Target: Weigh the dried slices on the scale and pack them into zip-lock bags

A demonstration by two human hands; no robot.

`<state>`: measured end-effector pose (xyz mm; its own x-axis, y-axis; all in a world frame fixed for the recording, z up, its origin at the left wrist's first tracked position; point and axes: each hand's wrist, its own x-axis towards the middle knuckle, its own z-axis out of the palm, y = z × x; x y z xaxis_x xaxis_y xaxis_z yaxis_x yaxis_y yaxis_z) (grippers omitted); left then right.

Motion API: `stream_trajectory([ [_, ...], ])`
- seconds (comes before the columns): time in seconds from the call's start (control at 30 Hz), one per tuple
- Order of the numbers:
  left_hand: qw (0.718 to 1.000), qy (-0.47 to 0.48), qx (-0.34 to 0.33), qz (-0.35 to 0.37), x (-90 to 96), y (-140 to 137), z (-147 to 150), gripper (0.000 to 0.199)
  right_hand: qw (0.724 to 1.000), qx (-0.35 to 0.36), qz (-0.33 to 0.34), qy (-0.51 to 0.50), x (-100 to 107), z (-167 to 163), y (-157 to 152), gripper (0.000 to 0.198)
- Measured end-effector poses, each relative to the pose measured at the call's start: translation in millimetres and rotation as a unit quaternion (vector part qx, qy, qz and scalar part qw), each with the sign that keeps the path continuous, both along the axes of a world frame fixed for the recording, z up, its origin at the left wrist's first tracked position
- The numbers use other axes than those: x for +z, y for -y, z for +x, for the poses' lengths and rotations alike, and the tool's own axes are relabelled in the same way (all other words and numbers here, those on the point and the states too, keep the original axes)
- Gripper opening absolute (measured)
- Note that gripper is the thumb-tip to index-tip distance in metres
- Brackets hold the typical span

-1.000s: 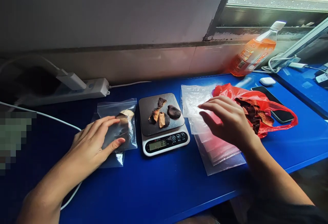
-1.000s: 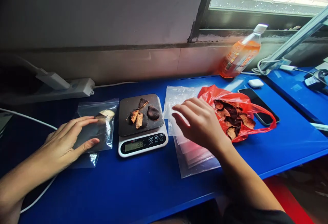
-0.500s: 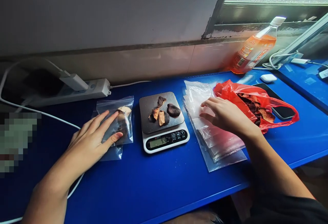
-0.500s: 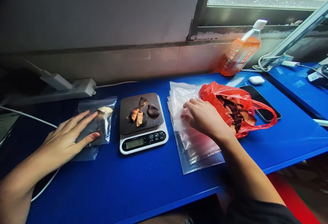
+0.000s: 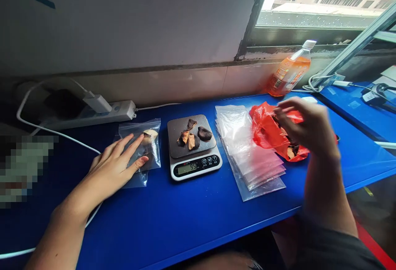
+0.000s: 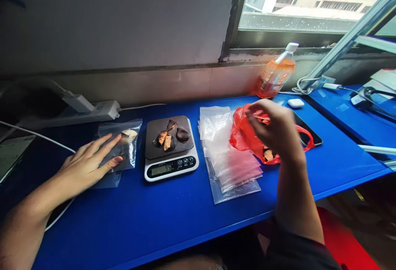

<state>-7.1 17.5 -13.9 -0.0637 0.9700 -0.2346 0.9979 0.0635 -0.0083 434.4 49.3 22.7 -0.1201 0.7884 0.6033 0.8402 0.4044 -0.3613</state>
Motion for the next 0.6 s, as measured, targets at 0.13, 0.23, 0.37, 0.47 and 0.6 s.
stream_trajectory([
  [0.13,1.000,-0.004,-0.003,0.023,-5.2,-0.5,-3.9,0.070,0.977,-0.185,-0.043,-0.097,4.9,45.9,13.6,0.019],
  [0.23,0.999,-0.004,-0.002,0.044,-13.5,-2.7,-9.9,0.070,0.959,-0.122,-0.245,-0.079,-9.3,61.8,9.8,0.026],
  [0.37,0.999,-0.006,-0.002,0.043,-19.2,-5.9,-16.7,0.069,0.963,-0.097,-0.246,-0.047,-28.3,67.9,-13.9,0.025],
  [0.47,1.000,-0.004,-0.001,0.031,-17.1,-6.2,-17.4,0.067,0.977,-0.105,-0.174,0.060,-37.7,71.1,-32.9,0.019],
  [0.6,0.999,0.015,-0.008,0.032,-14.3,-5.2,-15.3,0.061,0.979,-0.076,-0.140,0.131,-45.1,67.4,-43.2,0.015],
])
